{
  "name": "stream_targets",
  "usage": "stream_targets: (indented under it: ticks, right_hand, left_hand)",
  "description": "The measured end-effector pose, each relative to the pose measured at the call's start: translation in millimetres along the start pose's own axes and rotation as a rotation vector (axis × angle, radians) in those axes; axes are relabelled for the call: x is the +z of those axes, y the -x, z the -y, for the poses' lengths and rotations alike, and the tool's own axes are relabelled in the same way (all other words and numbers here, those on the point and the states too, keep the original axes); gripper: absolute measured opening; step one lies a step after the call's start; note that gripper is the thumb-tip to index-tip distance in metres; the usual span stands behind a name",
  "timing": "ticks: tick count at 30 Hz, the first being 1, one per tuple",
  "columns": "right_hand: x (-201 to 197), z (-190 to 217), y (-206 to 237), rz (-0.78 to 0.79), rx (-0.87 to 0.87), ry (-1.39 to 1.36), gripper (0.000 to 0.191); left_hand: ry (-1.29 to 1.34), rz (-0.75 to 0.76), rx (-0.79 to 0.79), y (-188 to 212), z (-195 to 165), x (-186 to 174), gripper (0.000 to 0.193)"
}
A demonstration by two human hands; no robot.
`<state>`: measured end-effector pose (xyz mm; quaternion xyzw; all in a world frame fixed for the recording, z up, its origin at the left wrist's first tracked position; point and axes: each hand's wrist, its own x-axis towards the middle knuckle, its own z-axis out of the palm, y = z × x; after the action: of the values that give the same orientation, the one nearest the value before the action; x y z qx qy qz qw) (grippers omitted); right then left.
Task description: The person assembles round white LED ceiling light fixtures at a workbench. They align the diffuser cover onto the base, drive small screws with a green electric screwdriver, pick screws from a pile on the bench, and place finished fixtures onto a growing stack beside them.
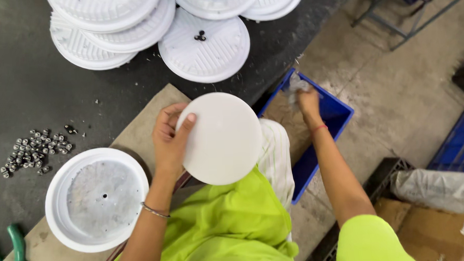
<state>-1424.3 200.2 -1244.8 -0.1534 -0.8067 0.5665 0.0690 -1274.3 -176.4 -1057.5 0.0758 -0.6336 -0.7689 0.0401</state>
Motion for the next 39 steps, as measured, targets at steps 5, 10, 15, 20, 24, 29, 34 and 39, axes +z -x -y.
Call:
stream_targets:
  ticks: [5, 10, 15, 20, 24, 29, 34, 39]
  right_hand:
    - [62, 9, -77, 0.186, -0.294, 0.581, 0.047]
    - [104, 3, -148, 0.247, -0.310, 0.924, 0.044]
    - [141, -28, -190, 0.268, -0.294, 1.068, 0.042]
    - [160, -55, -206, 0.270, -0.260, 1.124, 0.040]
    - [166, -62, -210, 0.275, -0.230, 1.163, 0.038]
    - [192, -44, -228, 0.284, -0.210, 1.170, 0.035]
    - [203, -43, -228, 0.291, -0.201, 1.161, 0.033]
    - [185, -63, -214, 0.289, -0.198, 1.151, 0.030]
  left_hand:
    - [-0.066, -0.004, 0.048, -15, 32, 10, 0.029]
    - [-0.134, -0.021, 0.002, -32, 51, 12, 0.027]
    - [-0.161, -0.022, -0.002, -55, 54, 7, 0.027]
    - [-0.034, 0.010, -0.064, -71, 61, 4, 0.026]
    - [-0.045, -0.013, -0.139, -82, 75, 0, 0.028]
    - [-0.038, -0.047, -0.145, -90, 93, -6, 0.031]
    - [-0.113, -0.036, -0.269, -98, 108, -12, 0.032]
    - [-0.143, -0.037, -0.172, -96, 115, -13, 0.031]
